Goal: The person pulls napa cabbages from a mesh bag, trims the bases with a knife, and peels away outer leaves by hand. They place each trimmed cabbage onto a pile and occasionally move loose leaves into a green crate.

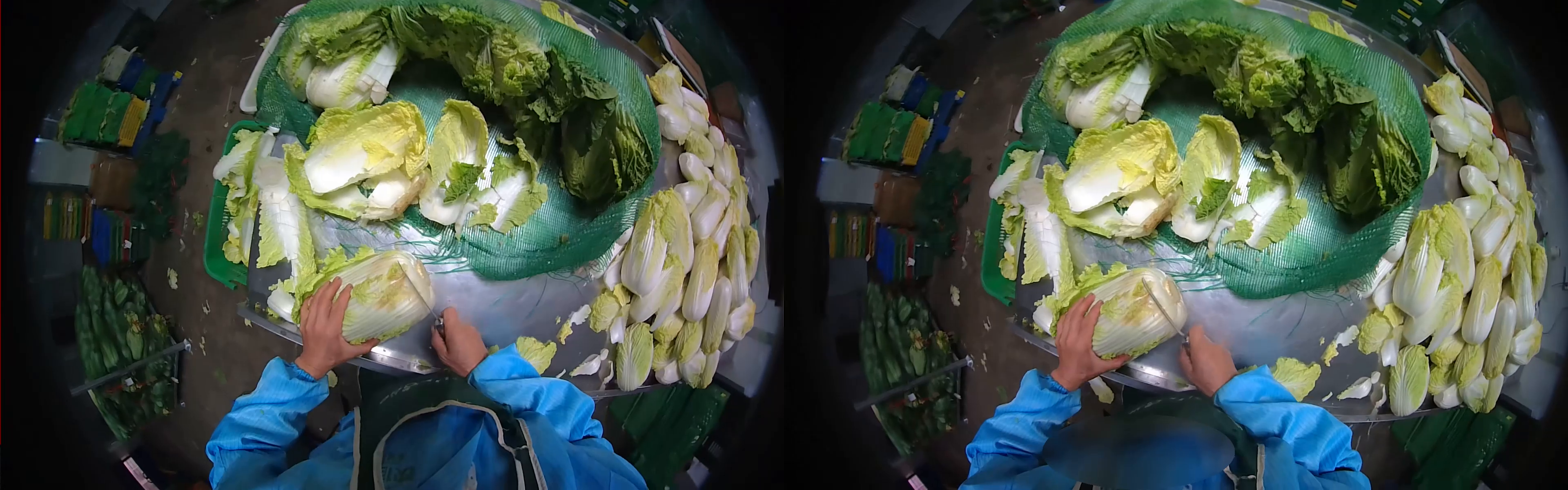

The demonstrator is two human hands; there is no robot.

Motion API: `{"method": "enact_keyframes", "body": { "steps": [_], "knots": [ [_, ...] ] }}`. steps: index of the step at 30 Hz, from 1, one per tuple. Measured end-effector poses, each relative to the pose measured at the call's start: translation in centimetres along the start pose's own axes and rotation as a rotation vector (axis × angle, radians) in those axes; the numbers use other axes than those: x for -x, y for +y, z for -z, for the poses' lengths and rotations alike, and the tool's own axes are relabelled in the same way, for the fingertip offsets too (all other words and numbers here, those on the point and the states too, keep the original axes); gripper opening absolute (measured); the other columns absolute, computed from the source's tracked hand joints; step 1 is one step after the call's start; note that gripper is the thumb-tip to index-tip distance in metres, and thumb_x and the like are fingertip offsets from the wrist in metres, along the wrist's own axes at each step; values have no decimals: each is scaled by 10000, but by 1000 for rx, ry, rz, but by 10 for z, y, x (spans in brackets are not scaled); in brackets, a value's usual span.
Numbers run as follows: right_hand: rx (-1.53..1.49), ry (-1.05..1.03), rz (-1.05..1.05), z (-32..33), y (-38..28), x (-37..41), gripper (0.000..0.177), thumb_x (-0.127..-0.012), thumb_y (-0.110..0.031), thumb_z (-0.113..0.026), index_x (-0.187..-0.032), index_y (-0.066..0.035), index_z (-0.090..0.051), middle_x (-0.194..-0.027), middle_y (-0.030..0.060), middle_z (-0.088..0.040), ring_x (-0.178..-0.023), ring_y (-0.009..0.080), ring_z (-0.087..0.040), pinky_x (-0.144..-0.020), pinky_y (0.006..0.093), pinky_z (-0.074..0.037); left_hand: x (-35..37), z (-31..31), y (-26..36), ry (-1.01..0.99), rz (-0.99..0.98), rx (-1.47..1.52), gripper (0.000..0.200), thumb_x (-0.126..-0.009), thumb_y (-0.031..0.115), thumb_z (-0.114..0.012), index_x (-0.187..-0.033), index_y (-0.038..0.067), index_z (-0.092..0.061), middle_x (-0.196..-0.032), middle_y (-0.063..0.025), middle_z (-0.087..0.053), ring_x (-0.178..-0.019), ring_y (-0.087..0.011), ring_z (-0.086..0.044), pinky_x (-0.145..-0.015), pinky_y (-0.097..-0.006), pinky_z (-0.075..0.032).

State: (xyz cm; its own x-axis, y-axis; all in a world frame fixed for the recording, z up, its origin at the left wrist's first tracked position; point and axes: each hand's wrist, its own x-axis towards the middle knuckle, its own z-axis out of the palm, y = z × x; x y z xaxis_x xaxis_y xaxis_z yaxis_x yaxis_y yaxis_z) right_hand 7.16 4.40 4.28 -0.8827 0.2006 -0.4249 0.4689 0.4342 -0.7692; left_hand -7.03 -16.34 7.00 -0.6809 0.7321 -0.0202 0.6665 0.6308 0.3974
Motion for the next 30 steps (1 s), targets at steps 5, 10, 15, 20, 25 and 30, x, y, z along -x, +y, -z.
{"method": "enact_keyframes", "body": {
  "steps": [5,10,15,20,25,30],
  "knots": [
    [60,-20,-38,5,-8,-4,217,-846,-157,-530,-903,-17,-374,-751,238,-578,-671,444,-564,-590,521,-433,-7,3,-6,-17,-13,4,879,-486,411,-820,-1209,20,-506,-1233,-193,-487,-1140,-363,-468,-938,-476,-341],
    [129,24,-36,4,-8,-11,255,-837,-171,-551,-961,-20,-388,-731,244,-568,-676,446,-558,-594,519,-428,-15,3,-8,-29,-6,23,875,-486,416,-818,-1203,19,-512,-1226,-192,-493,-1133,-362,-473,-936,-476,-342],
    [167,-8,-33,7,-8,-22,265,-820,-153,-561,-972,-17,-391,-748,239,-574,-706,438,-562,-607,515,-434,-25,6,-13,-50,-12,52,883,-458,347,-825,-1207,12,-498,-1234,-206,-498,-1119,-372,-494,-917,-470,-377],
    [230,-79,-124,0,9,-45,292,-811,-139,-565,-1019,-14,-403,-780,245,-578,-741,441,-565,-632,516,-437,-28,2,-19,-27,-1,95,864,-453,354,-828,-1178,3,-514,-1222,-218,-502,-1098,-385,-506,-904,-476,-392],
    [356,-129,-51,-29,47,-78,245,-859,-172,-472,-1004,-4,-367,-740,250,-611,-682,434,-600,-606,533,-460,-23,-4,-37,32,-61,162,833,-481,423,-815,-1149,8,-541,-1205,-206,-514,-1084,-392,-513,-898,-474,-406],
    [-198,-140,47,-5,41,-69,355,-834,-154,-503,-1126,24,-408,-664,203,-588,-513,336,-581,-497,448,-484,-2,-6,-51,103,-151,279,810,-486,388,-818,-1137,-6,-540,-1211,-225,-514,-1083,-421,-515,-908,-482,-425]
  ]
}}
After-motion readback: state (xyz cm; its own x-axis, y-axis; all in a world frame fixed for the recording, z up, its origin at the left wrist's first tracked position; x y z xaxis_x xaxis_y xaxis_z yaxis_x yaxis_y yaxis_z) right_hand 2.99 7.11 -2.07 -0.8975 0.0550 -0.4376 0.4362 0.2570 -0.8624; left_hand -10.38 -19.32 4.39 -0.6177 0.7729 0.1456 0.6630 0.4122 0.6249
